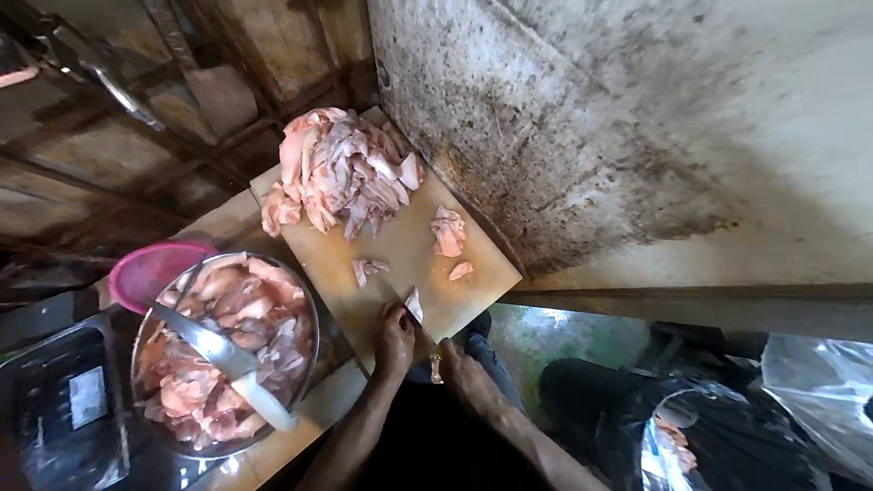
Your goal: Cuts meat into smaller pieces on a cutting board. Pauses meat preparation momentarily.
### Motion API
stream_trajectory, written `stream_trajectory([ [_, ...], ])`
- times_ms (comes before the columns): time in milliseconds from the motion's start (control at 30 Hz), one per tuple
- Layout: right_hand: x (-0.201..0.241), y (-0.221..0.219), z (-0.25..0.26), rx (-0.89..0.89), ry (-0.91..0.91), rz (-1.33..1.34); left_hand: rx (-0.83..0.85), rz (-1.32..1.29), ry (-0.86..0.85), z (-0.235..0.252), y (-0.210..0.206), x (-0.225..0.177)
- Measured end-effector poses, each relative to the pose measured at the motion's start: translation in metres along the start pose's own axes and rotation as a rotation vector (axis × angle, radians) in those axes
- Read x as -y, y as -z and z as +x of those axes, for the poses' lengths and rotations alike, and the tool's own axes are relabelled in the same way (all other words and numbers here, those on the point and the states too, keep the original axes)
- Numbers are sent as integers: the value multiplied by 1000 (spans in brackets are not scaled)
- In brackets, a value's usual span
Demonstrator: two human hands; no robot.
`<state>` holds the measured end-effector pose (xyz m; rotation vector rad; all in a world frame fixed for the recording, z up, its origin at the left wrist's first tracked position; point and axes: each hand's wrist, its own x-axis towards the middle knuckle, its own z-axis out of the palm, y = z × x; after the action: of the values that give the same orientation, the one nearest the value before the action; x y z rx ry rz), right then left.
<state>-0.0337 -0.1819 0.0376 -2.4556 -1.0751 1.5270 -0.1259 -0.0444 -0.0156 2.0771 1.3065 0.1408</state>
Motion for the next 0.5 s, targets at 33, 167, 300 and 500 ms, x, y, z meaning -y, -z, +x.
stream_trajectory([
  [33, -7, 0, -3, 17, -2, 0, 2, 5, -8, -1, 0, 2],
  [167, -57, -11, -27, 39, -13, 16, -7, -10, -42, -1, -4, 4],
  [300, -36, -5, -6, 6, 47, 44, 32, 2, -36, -1, 0, 4],
  [500, -36, 23, 55, -48, 260, 162, 72, -87, -90, -4, 16, 27],
])
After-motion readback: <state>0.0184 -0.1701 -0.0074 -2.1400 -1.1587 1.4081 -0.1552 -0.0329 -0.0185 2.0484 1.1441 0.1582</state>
